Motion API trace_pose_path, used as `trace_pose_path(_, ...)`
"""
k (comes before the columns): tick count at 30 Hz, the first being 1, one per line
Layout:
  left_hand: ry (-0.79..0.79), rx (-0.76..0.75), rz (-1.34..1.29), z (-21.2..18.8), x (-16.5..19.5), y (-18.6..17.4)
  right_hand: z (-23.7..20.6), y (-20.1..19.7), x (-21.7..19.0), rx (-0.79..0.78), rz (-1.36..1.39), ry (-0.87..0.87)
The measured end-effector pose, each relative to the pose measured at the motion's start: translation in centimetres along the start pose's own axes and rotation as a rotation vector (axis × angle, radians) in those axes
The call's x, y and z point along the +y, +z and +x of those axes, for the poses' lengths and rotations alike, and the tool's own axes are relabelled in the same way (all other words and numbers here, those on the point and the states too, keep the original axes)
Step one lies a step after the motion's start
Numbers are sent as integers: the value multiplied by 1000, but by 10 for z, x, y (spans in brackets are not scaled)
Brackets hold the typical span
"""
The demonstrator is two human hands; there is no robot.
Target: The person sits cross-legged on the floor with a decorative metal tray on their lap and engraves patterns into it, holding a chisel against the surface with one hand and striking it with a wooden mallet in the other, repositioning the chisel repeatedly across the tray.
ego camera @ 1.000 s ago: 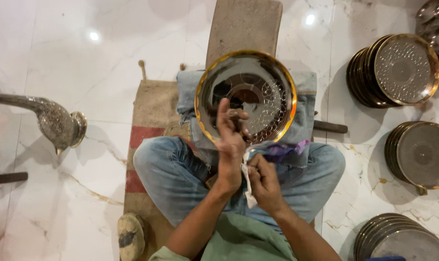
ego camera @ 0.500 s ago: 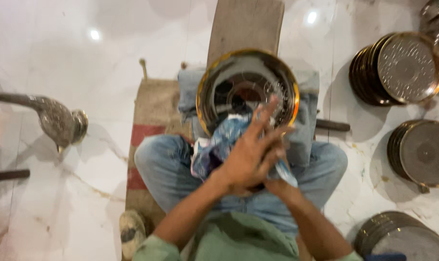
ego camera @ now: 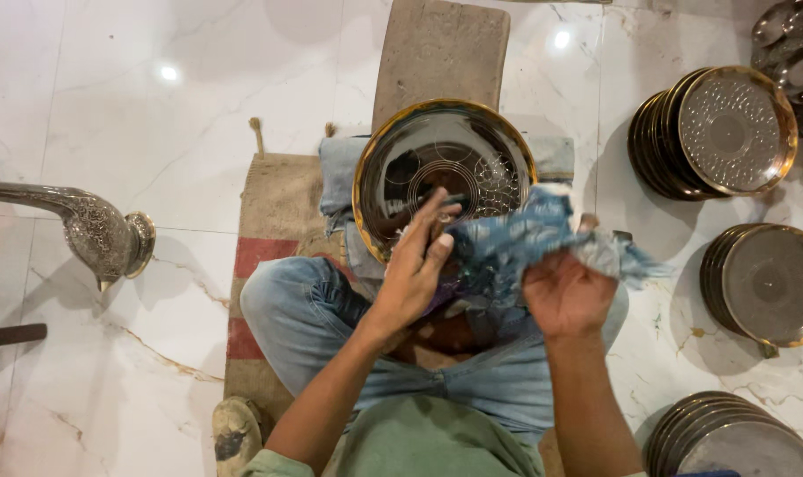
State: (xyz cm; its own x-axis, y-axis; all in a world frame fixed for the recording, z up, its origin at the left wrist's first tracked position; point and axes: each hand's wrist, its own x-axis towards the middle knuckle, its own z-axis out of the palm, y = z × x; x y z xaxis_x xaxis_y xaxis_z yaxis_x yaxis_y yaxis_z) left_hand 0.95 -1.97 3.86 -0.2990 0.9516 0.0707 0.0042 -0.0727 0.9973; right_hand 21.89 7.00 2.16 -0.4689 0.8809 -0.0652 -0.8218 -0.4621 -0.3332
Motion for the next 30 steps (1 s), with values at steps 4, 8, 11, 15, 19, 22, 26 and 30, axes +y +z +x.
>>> trace_pose_path(4, 24, -96, -395, -5, 0, 11, -14, 8, 23, -80, -477, 86)
trace_pose_path(8, 216, -331, 2, -8, 16, 15, -18, 11, 37, 102, -990, 328)
trace_pose_path(11, 254, -454, 140, -11, 22, 11, -21, 11, 38, -307, -1353, 480)
trace_pose_path(15, -67, -313, -289, -8, 14, 20, -22, 6, 34, -569, -1999, 113)
trace_pose_path(19, -251, -99, -844, -8, 8, 27, -22, 11, 26, -915, -2143, -442)
trace_pose_path(22, -544, -61, -1305, -10, 14, 17, -26, 12, 21, -915, -2064, -768)
trace_pose_path(26, -274, -54, -1091, -14, 31, 18, -43, 3, 28, -351, -1664, -612)
trace_pose_path(30, -97, -140, -291, -28, 35, 17, -44, -9, 40, 73, -1199, -356)
